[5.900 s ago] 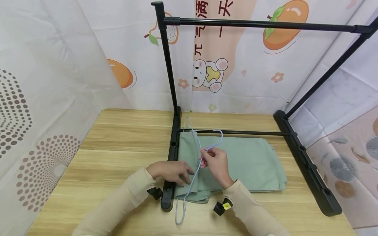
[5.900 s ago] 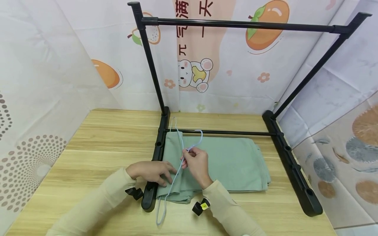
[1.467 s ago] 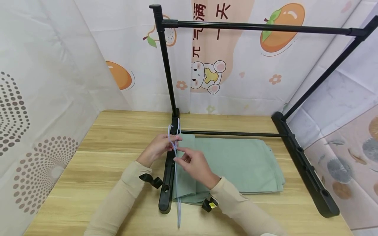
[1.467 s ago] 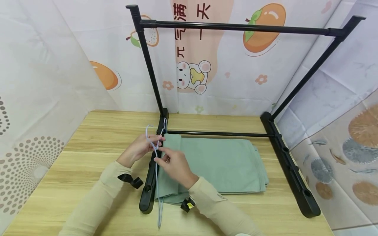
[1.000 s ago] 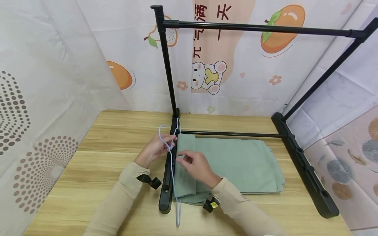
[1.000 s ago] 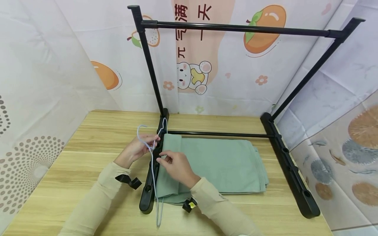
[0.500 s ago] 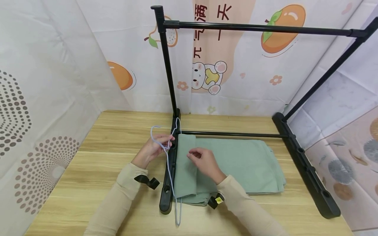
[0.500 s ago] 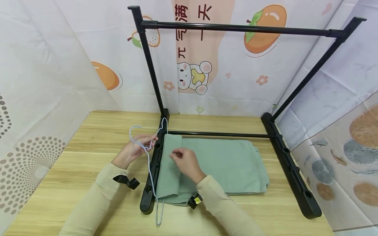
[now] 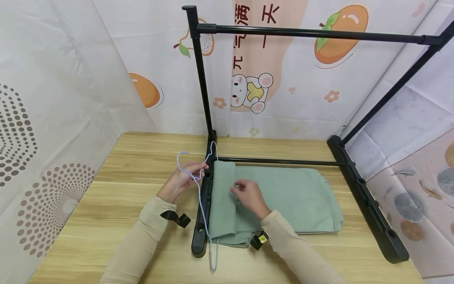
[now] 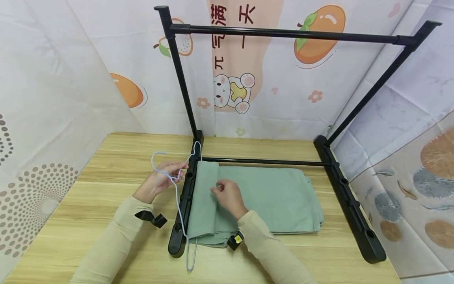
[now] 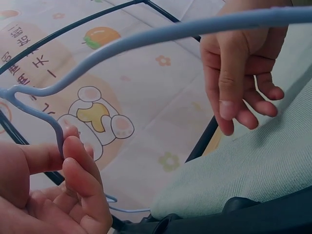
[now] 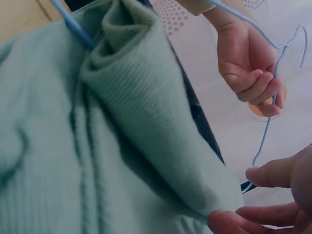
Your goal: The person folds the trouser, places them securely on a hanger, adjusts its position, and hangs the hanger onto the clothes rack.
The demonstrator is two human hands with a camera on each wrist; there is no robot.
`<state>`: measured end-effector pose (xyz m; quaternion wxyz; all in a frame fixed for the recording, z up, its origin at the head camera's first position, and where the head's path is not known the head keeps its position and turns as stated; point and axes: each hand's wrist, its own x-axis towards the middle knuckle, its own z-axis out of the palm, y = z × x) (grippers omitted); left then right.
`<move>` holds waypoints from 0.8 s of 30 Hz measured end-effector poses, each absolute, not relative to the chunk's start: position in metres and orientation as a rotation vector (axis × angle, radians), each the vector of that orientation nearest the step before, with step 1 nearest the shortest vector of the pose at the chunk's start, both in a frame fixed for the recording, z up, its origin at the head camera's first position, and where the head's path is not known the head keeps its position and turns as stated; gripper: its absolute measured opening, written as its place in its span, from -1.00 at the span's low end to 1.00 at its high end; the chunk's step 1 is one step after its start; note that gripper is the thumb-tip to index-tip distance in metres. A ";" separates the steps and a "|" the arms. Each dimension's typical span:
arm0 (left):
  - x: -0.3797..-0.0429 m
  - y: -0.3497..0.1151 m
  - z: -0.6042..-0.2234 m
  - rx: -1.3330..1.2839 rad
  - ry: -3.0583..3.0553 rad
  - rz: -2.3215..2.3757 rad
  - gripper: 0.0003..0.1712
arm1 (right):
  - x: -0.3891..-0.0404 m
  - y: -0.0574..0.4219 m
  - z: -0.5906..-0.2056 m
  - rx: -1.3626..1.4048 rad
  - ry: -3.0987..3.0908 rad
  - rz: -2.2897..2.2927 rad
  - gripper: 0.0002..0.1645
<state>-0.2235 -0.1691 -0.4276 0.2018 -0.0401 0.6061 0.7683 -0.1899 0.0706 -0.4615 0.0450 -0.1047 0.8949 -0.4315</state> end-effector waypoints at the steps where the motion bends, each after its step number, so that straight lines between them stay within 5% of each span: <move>1: -0.223 -0.169 -0.427 -0.112 1.688 2.149 -0.73 | -0.190 0.071 -0.463 -0.299 2.717 -1.312 -0.67; 13: -0.222 -0.170 -0.425 -0.099 1.691 2.144 -0.70 | -0.192 0.072 -0.475 -0.123 2.499 -1.338 -0.50; 19: -0.221 -0.170 -0.425 -0.088 1.696 2.144 -0.66 | -0.192 0.070 -0.477 -0.055 2.355 -1.451 -0.77; 24: -0.220 -0.170 -0.424 -0.107 1.702 2.152 -0.71 | -0.192 0.068 -0.477 -0.090 2.331 -1.473 -0.51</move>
